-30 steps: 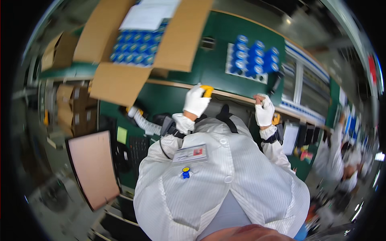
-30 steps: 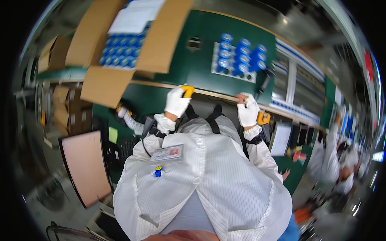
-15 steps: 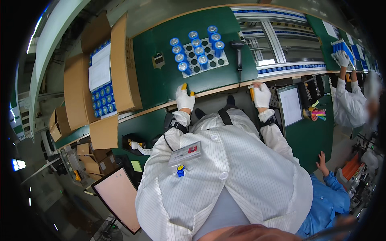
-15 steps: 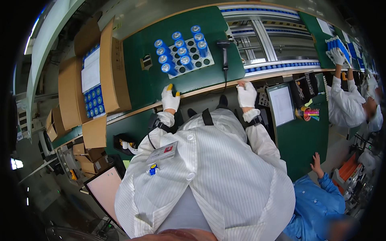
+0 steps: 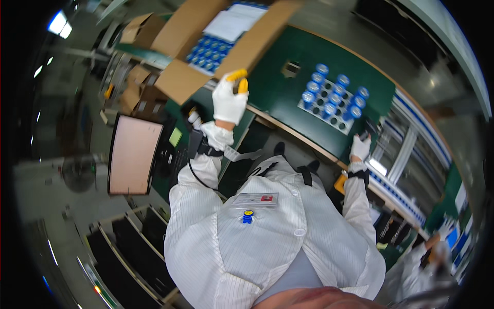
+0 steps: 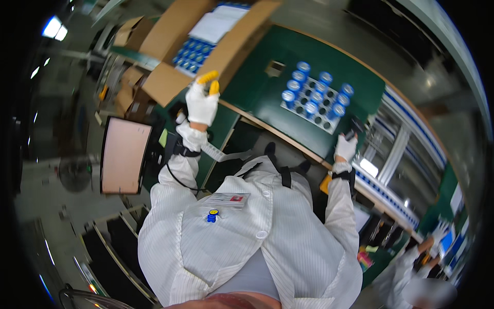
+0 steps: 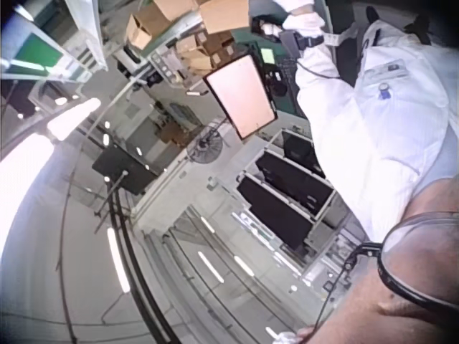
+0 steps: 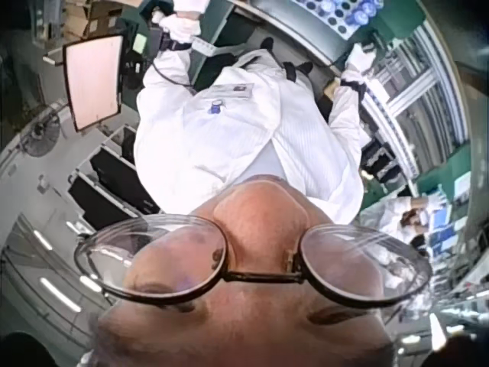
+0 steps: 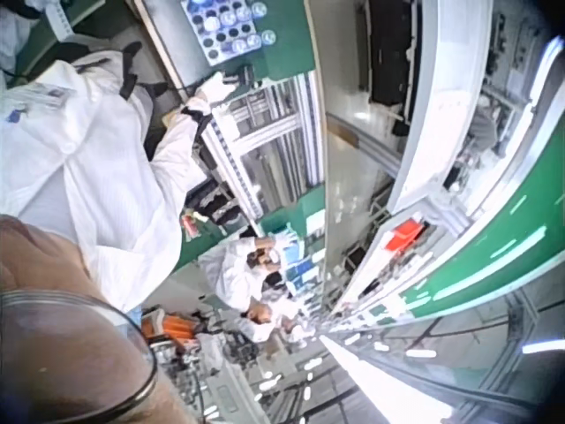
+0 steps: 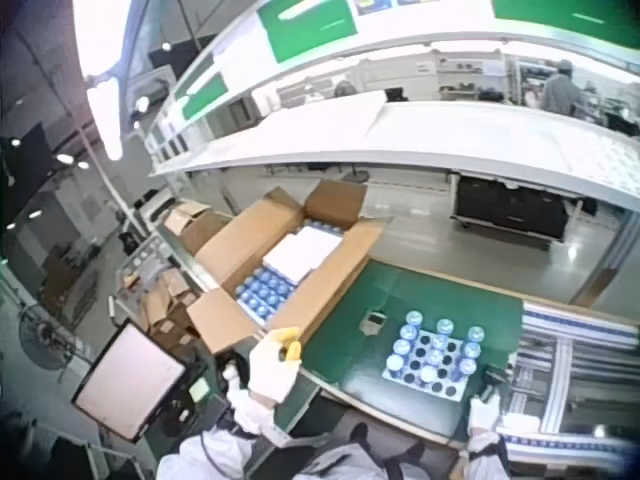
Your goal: Scan and pack small blue cylindrical items into a box with protective foam.
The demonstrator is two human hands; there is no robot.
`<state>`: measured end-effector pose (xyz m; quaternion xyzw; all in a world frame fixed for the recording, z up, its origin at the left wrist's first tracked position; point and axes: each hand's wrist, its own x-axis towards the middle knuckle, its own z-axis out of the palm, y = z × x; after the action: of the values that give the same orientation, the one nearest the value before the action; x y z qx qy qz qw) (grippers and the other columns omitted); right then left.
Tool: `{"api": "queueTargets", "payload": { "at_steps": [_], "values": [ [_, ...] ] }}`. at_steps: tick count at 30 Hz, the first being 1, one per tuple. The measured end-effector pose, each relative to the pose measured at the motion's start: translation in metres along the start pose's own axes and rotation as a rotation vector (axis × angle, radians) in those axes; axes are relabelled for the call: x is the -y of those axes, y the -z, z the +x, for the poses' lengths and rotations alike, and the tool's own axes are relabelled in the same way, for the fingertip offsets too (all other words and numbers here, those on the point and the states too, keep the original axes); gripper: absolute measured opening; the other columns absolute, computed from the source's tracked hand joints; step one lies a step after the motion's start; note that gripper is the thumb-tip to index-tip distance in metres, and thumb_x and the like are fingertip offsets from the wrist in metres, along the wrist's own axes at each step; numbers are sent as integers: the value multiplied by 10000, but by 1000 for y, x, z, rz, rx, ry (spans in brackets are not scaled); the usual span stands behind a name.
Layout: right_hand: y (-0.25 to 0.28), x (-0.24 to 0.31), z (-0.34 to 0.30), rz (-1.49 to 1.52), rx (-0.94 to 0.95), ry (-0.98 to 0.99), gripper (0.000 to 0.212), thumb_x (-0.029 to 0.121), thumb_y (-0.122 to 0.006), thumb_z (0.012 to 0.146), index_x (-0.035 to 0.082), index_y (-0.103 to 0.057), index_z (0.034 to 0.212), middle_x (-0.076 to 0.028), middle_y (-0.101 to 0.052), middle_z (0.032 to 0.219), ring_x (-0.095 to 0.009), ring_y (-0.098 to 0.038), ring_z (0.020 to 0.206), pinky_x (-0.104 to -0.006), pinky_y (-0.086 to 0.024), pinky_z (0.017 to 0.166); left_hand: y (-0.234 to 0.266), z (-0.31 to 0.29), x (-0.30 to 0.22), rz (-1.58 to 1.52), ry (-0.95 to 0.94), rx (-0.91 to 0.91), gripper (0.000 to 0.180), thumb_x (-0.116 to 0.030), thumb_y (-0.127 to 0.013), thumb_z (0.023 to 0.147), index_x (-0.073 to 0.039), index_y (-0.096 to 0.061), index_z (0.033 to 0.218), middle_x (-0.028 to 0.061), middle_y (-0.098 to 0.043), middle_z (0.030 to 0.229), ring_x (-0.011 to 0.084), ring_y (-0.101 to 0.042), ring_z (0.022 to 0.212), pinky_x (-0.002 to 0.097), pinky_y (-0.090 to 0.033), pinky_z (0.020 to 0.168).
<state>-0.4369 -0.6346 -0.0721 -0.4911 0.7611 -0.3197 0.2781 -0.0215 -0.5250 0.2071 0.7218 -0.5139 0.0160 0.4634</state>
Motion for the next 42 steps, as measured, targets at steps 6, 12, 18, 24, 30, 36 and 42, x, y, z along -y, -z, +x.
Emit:
{"api": "queueTargets", "payload": {
  "at_steps": [6,12,18,24,30,36,42],
  "values": [
    [-14,9,6,29,-63,61,693,252,-711,792,-38,-474,1375,-264,-616,1255,-397,-587,1172,-402,-438,1002,42,87,94,340,41,22,279,-152,-707,849,-71,-704,1116,154,-696,1073,322,-670,994,388,-531,877],
    [-22,15,12,-41,-113,55,639,241,-690,802,-40,-503,1345,-264,-628,1237,-420,-594,1145,-414,-445,991,4,155,179,587,140,295,409,-281,-729,832,-130,-685,1210,144,-642,1243,350,-621,1116,413,-505,964],
    [-18,19,4,14,-138,57,566,223,-674,840,-25,-528,1327,-242,-661,1186,-390,-626,1111,-395,-455,964,-38,211,225,520,383,280,589,-399,-714,832,-47,-610,1293,215,-653,1219,363,-619,1143,406,-486,994],
    [3,9,13,-51,-440,91,434,174,-619,901,-65,-569,1260,-205,-674,996,-292,-639,912,-389,-476,863,-62,251,258,471,662,221,877,-556,-728,764,-27,-476,1417,250,-663,1191,375,-650,1110,413,-511,962],
    [56,30,4,292,-544,19,447,25,-510,901,-52,-501,1342,-144,-604,1147,-228,-588,1031,-309,-447,928,-90,262,218,783,757,213,946,-679,-786,659,-51,-554,1327,146,-658,1174,292,-653,1080,377,-532,878],
    [50,52,-7,475,-505,36,490,-4,-481,900,-13,-472,1389,-110,-576,1154,-182,-572,986,-277,-446,866,-109,283,242,675,749,213,845,-649,-789,679,-53,-603,1248,115,-614,1225,299,-616,1121,378,-536,888],
    [48,55,-18,435,-534,-34,475,12,-492,902,28,-496,1377,-88,-575,1124,-171,-571,971,-270,-444,828,-115,287,222,705,519,348,642,-581,-734,776,-159,-647,1251,106,-614,1239,328,-608,1140,408,-532,919]
  ]
}}
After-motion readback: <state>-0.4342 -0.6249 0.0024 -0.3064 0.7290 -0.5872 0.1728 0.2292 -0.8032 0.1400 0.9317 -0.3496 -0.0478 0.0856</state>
